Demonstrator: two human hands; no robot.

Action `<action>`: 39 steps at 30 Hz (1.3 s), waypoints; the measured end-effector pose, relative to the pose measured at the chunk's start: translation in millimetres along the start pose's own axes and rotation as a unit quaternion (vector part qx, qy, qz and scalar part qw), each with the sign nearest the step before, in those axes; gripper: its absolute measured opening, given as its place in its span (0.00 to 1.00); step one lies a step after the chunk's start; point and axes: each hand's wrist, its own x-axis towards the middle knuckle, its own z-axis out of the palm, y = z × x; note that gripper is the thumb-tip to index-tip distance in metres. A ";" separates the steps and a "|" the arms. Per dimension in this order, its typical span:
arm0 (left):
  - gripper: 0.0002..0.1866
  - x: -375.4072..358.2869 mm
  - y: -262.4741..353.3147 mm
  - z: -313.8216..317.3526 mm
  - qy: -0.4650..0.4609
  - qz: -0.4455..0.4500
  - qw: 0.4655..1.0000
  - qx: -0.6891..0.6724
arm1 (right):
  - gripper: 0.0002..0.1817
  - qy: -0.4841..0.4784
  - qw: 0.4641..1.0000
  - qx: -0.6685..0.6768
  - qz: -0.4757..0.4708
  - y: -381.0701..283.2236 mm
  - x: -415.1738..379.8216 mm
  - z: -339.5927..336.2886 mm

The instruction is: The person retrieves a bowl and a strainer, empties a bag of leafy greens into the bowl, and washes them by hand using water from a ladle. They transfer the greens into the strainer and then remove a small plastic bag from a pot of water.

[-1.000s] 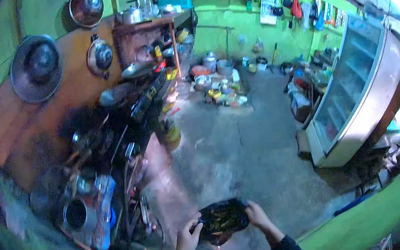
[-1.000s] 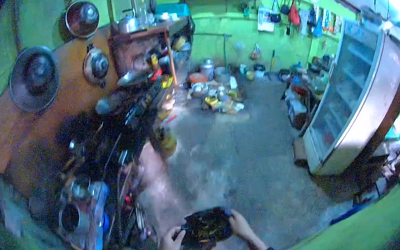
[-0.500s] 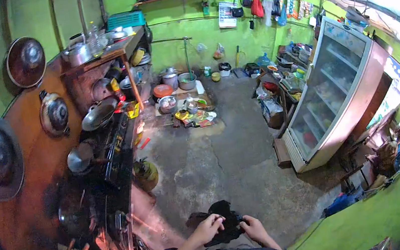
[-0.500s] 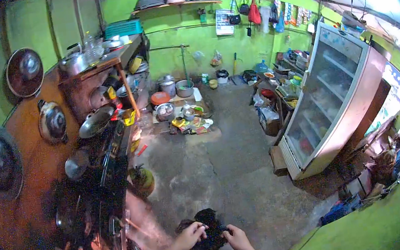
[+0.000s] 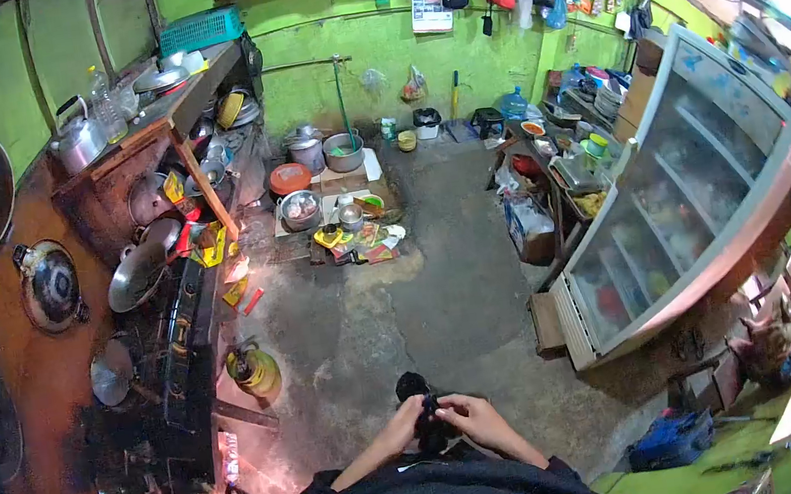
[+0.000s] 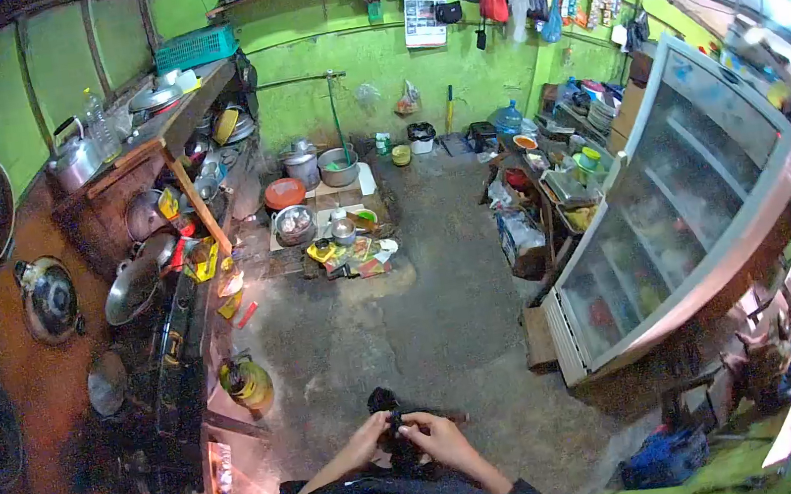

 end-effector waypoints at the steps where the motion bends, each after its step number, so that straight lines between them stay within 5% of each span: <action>1: 0.20 19.2 10.2 0.4 0.003 -0.001 1.000 -0.004 | 0.20 -0.004 1.000 -0.002 0.002 -1.5 16.5 -14.1; 5: 0.22 100.3 34.8 -6.9 0.004 0.013 0.998 -0.060 | 0.23 -0.019 0.999 0.034 -0.006 -22.8 92.7 -65.9; 7: 0.26 146.3 46.3 -12.6 -0.042 -0.129 0.985 -0.111 | 0.25 -0.008 0.992 0.124 0.015 -29.6 130.8 -88.5; 8: 0.29 175.2 49.1 -9.9 -0.047 -0.095 0.985 -0.135 | 0.27 -0.037 0.991 0.130 0.010 -26.8 154.0 -100.4; 9: 0.31 195.0 78.1 -6.0 0.003 -0.162 0.981 -0.109 | 0.28 -0.058 0.995 0.081 0.021 -25.1 174.7 -116.4; 12: 0.30 294.8 68.5 -19.6 0.047 -0.165 0.977 -0.127 | 0.28 -0.079 0.982 0.144 0.092 -21.2 239.0 -152.6; 14: 0.27 358.5 95.3 -28.8 -0.097 -0.145 0.967 -0.185 | 0.29 -0.063 0.979 0.188 0.049 -29.5 285.7 -182.5; 18: 0.23 479.3 181.5 -18.3 -0.108 -0.112 0.975 -0.158 | 0.18 0.029 0.987 0.159 0.018 -82.5 362.0 -269.5; 20: 0.21 539.7 207.5 -13.8 -0.178 0.003 0.978 -0.113 | 0.10 0.069 0.980 0.184 -0.013 -91.3 395.7 -306.6; 23: 0.18 609.3 280.9 2.0 -0.223 -0.001 0.972 -0.070 | 0.10 0.061 0.983 0.169 0.023 -81.2 448.3 -361.8; 29: 0.16 762.9 327.9 2.9 -0.240 0.095 0.966 0.003 | 0.13 0.066 0.963 0.261 0.012 -58.7 554.8 -457.3; 31: 0.16 793.1 334.7 3.0 -0.138 0.097 0.986 -0.011 | 0.13 0.030 0.971 0.237 0.018 -79.8 588.1 -501.0; 33: 0.16 833.9 330.4 -9.8 -0.078 0.079 0.994 -0.024 | 0.12 0.022 0.992 0.125 -0.017 -111.4 622.4 -549.0; 35: 0.16 857.9 336.2 -8.2 -0.007 0.055 0.993 -0.104 | 0.14 -0.004 0.981 -0.096 -0.169 -168.9 651.1 -602.1; 37: 0.16 872.3 360.8 -6.1 0.065 0.011 0.993 -0.096 | 0.22 -0.128 0.942 -0.083 -0.300 -238.9 672.5 -651.6; 39: 0.17 898.2 371.0 -9.1 0.091 0.014 0.989 -0.114 | 0.31 -0.316 0.849 0.146 -0.397 -279.4 709.6 -685.0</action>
